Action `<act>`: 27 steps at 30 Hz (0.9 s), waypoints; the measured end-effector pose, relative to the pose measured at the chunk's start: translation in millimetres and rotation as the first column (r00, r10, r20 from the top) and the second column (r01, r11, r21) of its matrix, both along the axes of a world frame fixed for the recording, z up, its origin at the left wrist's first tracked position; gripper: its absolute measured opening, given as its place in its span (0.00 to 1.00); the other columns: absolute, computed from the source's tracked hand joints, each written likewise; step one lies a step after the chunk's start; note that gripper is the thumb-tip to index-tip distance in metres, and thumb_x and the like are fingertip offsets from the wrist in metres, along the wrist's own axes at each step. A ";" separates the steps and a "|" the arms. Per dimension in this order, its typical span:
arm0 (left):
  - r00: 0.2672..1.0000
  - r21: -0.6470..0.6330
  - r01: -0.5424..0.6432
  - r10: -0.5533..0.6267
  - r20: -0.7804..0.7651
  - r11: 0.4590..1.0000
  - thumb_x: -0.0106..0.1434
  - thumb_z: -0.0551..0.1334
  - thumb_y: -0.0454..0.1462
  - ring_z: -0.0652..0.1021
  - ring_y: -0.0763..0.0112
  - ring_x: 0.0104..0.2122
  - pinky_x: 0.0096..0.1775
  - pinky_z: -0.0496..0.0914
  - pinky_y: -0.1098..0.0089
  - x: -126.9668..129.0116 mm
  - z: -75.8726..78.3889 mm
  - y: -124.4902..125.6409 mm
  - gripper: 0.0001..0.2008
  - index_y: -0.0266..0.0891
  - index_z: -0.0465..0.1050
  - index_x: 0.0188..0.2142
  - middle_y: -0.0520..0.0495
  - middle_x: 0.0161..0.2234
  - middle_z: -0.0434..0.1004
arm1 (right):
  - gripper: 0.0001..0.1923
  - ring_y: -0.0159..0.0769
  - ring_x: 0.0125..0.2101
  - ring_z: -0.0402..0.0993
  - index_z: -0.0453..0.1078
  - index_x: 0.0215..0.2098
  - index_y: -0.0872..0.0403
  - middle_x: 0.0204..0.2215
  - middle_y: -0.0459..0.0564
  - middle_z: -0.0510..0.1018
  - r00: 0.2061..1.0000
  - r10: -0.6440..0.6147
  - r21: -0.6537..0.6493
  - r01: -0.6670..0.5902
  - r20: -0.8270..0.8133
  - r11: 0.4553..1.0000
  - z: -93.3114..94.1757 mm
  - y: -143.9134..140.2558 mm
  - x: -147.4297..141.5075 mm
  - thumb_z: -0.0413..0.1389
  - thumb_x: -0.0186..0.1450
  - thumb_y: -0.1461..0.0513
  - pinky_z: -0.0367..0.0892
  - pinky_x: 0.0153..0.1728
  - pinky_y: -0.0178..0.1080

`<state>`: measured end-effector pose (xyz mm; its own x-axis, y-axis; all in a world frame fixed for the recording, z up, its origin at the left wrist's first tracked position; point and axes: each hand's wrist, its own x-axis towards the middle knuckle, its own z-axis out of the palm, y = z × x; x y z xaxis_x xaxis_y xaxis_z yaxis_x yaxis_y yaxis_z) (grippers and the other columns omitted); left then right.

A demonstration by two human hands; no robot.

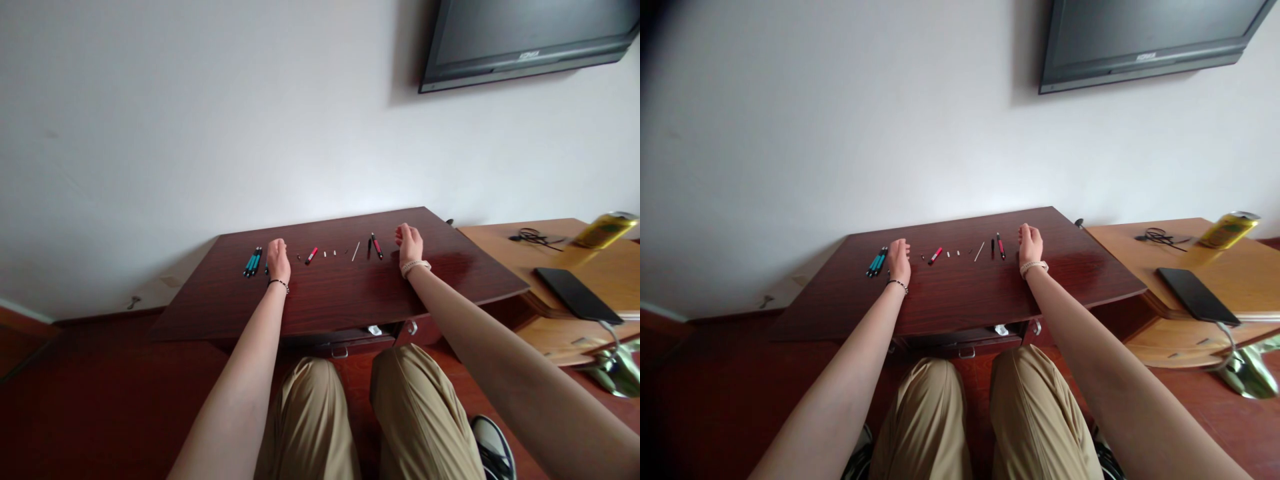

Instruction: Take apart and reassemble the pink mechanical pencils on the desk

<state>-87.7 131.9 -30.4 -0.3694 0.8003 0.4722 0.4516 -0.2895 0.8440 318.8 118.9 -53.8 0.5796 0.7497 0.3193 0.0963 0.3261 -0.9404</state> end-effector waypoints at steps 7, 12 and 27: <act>0.907 0.038 0.099 -0.106 0.408 0.994 0.73 0.51 0.60 0.81 0.66 0.41 0.37 0.71 0.70 -7.6 3.8 -6.0 0.28 0.40 0.73 0.52 0.40 0.45 0.82 | 0.24 0.31 0.27 0.71 0.67 0.33 0.49 0.28 0.45 0.74 0.842 0.080 0.085 -0.040 -0.534 0.996 14.5 -6.5 6.2 0.56 0.69 0.39 0.69 0.26 0.33; 0.752 0.090 0.188 -0.202 0.627 0.978 0.68 0.58 0.64 0.79 0.69 0.36 0.36 0.68 0.71 -11.2 8.8 -9.0 0.30 0.40 0.75 0.46 0.43 0.39 0.81 | 0.32 0.27 0.16 0.44 0.50 0.24 0.49 0.16 0.36 0.49 0.737 0.294 0.170 -0.240 -0.608 0.956 24.7 -18.8 10.9 0.61 0.70 0.43 0.51 0.15 0.32; 0.659 0.023 0.394 -0.300 0.689 0.919 0.62 0.70 0.45 0.49 0.81 0.15 0.21 0.42 0.72 -4.9 26.7 -28.3 0.31 0.44 0.44 0.24 0.62 0.15 0.44 | 0.11 0.26 0.14 0.39 0.63 0.35 0.48 0.14 0.32 0.48 0.789 0.390 0.068 -0.409 -0.475 0.910 24.1 -22.0 13.5 0.61 0.67 0.56 0.41 0.14 0.31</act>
<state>-92.5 103.6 -3.8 -0.2307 0.9673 0.1056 -0.3568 -0.1851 0.9157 332.3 97.0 -29.8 0.2971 0.9532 0.0556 -0.4889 0.2019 -0.8486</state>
